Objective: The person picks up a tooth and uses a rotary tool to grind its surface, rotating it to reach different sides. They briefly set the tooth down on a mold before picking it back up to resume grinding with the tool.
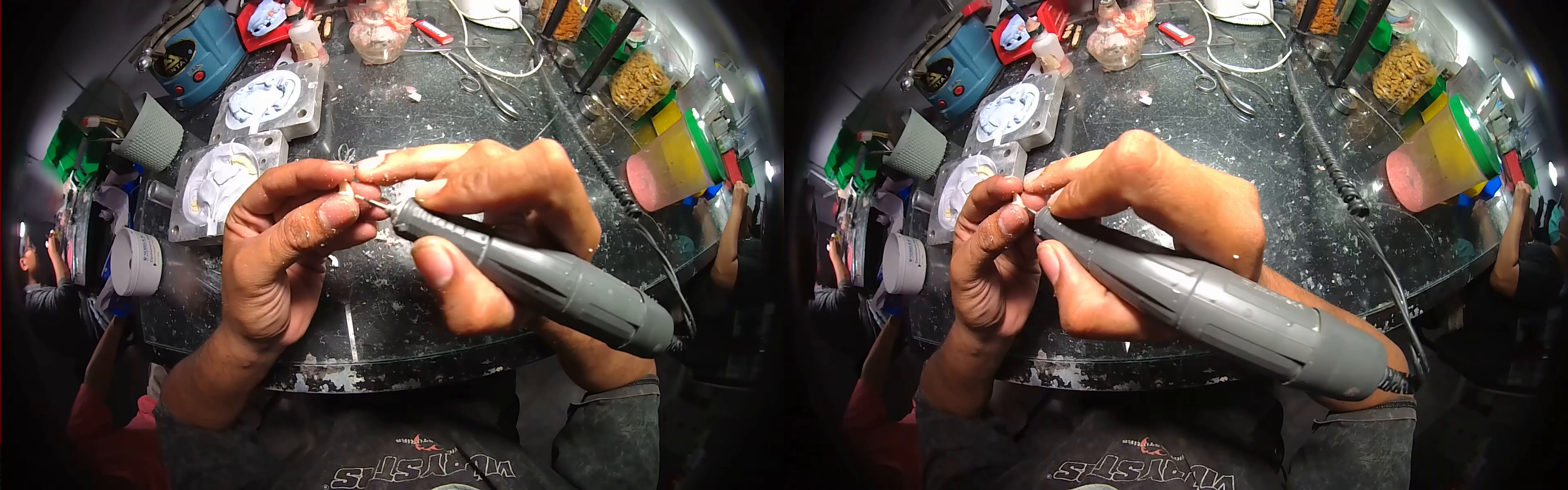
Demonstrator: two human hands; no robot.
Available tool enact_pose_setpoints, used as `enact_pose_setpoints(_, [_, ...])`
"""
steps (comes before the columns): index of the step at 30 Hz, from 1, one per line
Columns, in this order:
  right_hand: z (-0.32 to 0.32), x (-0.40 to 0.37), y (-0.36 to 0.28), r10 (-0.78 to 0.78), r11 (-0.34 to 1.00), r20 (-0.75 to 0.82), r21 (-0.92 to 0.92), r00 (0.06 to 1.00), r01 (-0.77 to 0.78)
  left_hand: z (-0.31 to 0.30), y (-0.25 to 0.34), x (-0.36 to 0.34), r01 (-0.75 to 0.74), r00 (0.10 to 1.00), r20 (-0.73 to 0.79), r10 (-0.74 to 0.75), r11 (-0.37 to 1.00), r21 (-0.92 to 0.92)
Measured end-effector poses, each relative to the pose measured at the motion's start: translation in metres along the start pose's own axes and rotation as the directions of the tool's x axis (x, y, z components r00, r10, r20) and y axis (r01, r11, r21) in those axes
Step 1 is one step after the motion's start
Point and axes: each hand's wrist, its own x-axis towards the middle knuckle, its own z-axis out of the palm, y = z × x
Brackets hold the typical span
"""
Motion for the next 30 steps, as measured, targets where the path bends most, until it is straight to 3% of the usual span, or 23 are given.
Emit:
enact_pose_setpoints(2, [-0.005, 0.002, 0.009, -0.200, 0.977, 0.026, -0.067, 0.979, 0.202, 0.002, 0.002, 0.000, 0.027, 0.997, -0.069, -0.027, 1.000, -0.003])
enact_pose_setpoints(3, [-0.004, 0.003, 0.009, -0.201, 0.977, 0.027, -0.065, 0.979, 0.203, 0.000, 0.002, 0.000, 0.025, 0.997, -0.070, -0.026, 1.000, -0.002])
enact_pose_setpoints(6, [-0.003, 0.000, 0.005, -0.176, 0.981, 0.066, -0.077, 0.982, 0.180, -0.003, -0.005, 0.003, -0.114, 0.993, -0.016, 0.116, 0.990, 0.081])
enact_pose_setpoints(13, [0.000, -0.001, -0.010, 0.023, 0.997, 0.027, -0.068, 0.999, -0.021, 0.000, -0.005, -0.001, -0.137, 0.989, -0.024, 0.144, 0.973, 0.184])
enact_pose_setpoints(15, [0.001, -0.001, -0.013, 0.078, 0.997, 0.002, -0.028, 0.997, -0.078, 0.000, -0.002, -0.002, -0.044, 0.998, -0.045, 0.047, 0.997, 0.069])
enact_pose_setpoints(19, [-0.001, -0.001, -0.009, 0.038, 0.998, 0.019, -0.043, 0.999, -0.037, 0.000, -0.002, -0.001, 0.021, 0.998, -0.053, -0.024, 0.998, -0.057])
enact_pose_setpoints(22, [-0.001, 0.001, -0.004, -0.005, 0.998, 0.022, -0.064, 1.000, 0.007, -0.003, -0.005, -0.001, 0.045, 0.996, -0.069, -0.051, 0.996, -0.077])
enact_pose_setpoints(25, [0.004, 0.002, 0.005, -0.143, 0.984, 0.054, -0.104, 0.988, 0.148, -0.006, -0.008, -0.001, 0.047, 0.998, -0.043, -0.055, 0.984, -0.172])
enact_pose_setpoints(27, [0.017, 0.004, 0.008, -0.244, 0.970, -0.231, -0.059, 0.942, 0.236, -0.006, -0.008, -0.002, 0.043, 0.999, -0.016, -0.047, 0.980, -0.196])
enact_pose_setpoints(30, [0.018, 0.003, 0.006, -0.230, 0.973, -0.222, -0.061, 0.948, 0.222, -0.001, -0.006, -0.003, 0.026, 0.999, -0.030, -0.030, 0.990, -0.139])
